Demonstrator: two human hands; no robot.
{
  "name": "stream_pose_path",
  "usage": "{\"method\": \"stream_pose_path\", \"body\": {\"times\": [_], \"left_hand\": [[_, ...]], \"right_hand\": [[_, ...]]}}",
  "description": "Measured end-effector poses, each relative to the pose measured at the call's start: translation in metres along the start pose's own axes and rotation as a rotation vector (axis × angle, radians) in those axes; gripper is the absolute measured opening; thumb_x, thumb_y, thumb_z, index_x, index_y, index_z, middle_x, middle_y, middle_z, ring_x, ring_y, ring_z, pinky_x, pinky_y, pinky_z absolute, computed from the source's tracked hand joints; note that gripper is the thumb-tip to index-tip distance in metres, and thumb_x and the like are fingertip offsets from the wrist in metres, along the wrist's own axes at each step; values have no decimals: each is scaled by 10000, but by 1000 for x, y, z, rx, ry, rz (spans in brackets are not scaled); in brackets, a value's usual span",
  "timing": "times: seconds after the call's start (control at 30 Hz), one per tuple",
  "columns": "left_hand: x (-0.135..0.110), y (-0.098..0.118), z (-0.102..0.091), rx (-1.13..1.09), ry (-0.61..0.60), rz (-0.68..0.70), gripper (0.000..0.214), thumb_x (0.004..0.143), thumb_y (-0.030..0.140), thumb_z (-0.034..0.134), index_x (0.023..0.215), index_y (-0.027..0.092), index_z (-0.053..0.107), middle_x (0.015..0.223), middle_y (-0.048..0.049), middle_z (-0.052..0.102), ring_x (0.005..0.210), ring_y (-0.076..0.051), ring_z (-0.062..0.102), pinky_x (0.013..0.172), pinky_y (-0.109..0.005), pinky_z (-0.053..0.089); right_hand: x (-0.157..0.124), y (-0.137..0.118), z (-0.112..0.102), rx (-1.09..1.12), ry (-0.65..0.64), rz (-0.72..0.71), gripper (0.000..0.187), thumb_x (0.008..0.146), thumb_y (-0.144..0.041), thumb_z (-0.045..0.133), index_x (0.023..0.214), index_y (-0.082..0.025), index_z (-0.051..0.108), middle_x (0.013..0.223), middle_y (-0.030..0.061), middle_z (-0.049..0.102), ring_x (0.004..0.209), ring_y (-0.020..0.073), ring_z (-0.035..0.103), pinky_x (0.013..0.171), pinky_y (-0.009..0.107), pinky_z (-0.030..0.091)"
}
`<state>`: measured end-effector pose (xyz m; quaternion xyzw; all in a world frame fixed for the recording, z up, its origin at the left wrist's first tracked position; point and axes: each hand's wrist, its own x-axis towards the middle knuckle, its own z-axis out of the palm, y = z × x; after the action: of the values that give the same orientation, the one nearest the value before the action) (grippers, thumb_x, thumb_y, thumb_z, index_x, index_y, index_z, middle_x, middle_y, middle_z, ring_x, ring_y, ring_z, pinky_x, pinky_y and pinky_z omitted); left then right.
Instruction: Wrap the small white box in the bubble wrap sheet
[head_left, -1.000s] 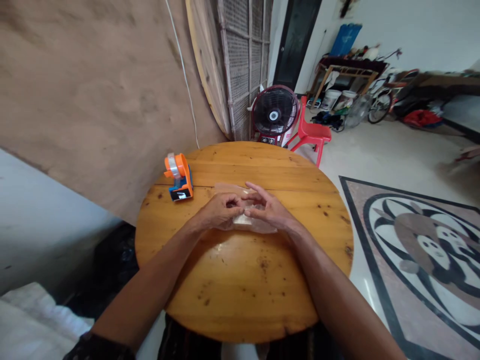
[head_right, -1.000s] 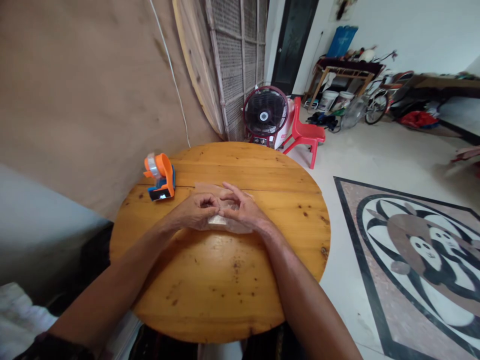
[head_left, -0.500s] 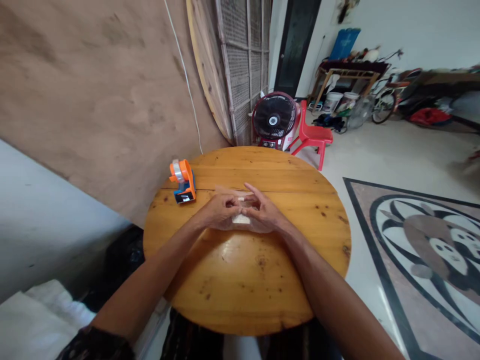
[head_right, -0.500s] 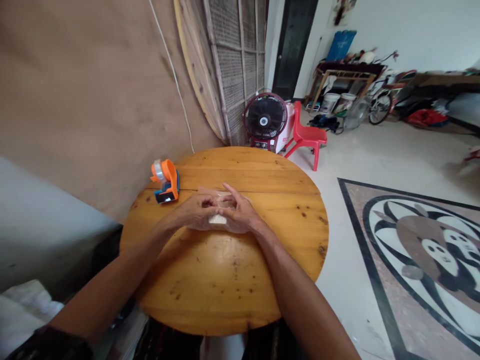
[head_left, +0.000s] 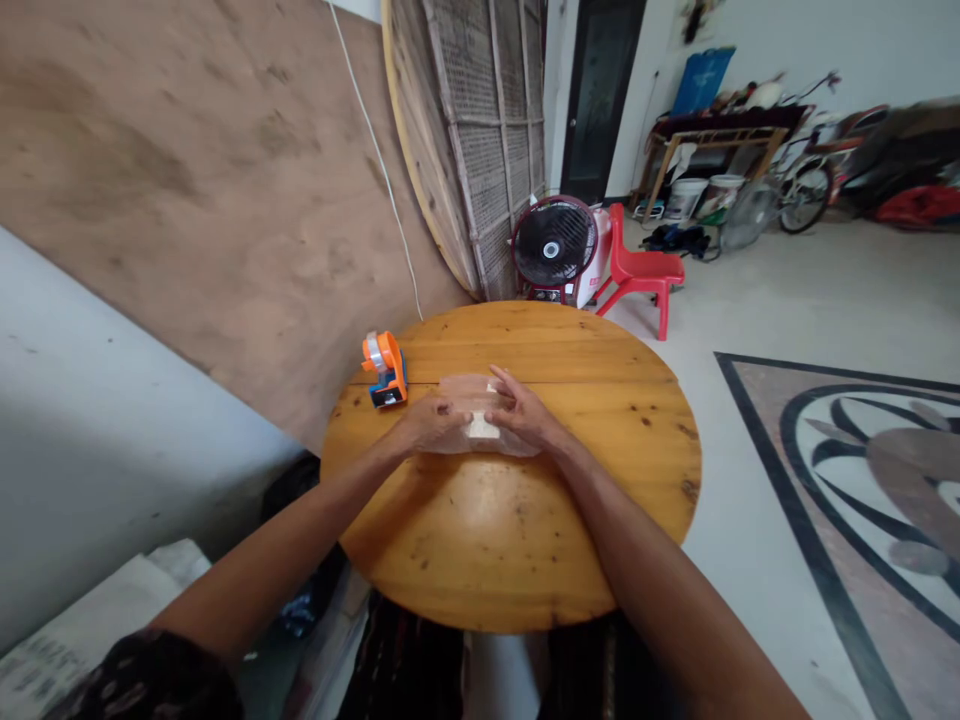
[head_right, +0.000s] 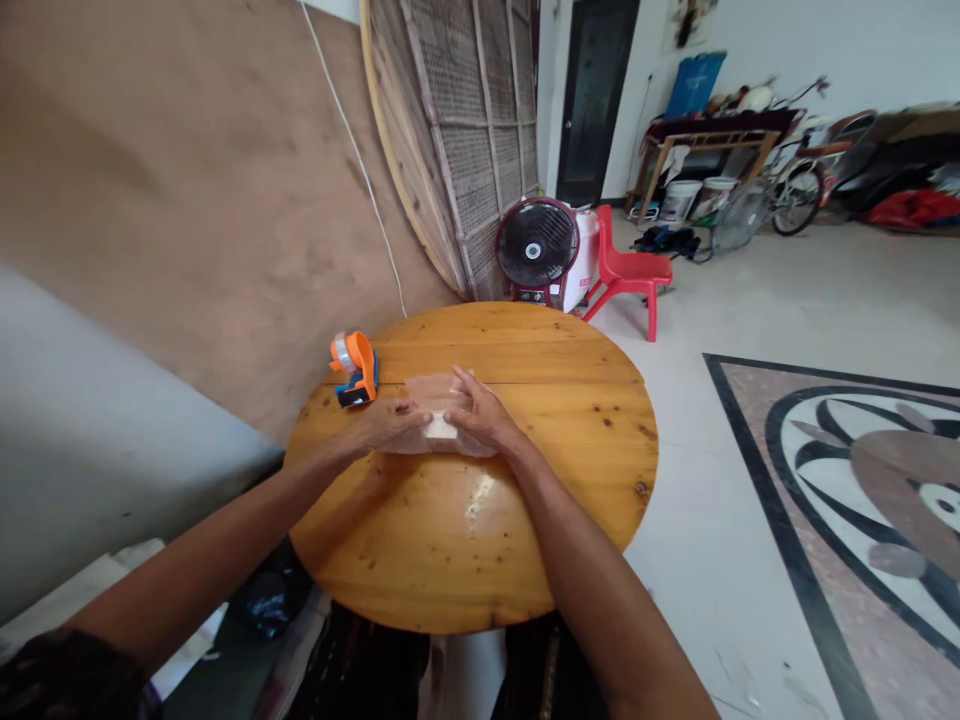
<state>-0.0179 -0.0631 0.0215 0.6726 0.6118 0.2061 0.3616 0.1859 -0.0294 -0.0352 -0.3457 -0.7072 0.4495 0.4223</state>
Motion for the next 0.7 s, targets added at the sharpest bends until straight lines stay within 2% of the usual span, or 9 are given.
{"method": "stream_pose_path", "body": {"times": [0.23,0.33,0.47,0.57,0.7], "left_hand": [[-15,3,-9,-102,25,-192,402,625,507,717,603,178,487,520,54,409,479,-88,371,455,-224,222],[-15,6,-15,-160,-33,-327,394,607,518,732,638,174,542,502,39,455,472,-108,424,455,-224,306],[-9,7,-18,-242,-138,-487,444,552,536,764,712,154,604,595,-26,600,542,-164,549,523,-287,453],[-6,6,-14,-290,-145,-516,464,523,525,785,731,153,602,631,-38,630,571,-175,577,529,-288,464],[-6,4,-3,-314,-43,-454,408,566,458,783,769,165,584,605,-2,608,556,-139,560,488,-222,405]], "right_hand": [[1,1,0,-26,13,12,899,686,-313,734,1465,-229,293,1311,126,545,1228,262,504,1026,442,384],[1,-3,0,-51,23,27,890,682,-286,733,1460,-213,308,1345,138,520,1257,270,477,1037,436,371],[1,-3,0,-70,29,41,871,680,-258,727,1452,-223,326,1307,128,550,1222,265,510,1031,433,376],[0,-4,0,-61,27,35,862,680,-253,720,1449,-227,331,1306,123,549,1216,262,512,1017,435,390],[-1,-9,0,-77,18,36,848,690,-251,698,1450,-197,326,1334,137,523,1229,252,497,1018,420,391]]}}
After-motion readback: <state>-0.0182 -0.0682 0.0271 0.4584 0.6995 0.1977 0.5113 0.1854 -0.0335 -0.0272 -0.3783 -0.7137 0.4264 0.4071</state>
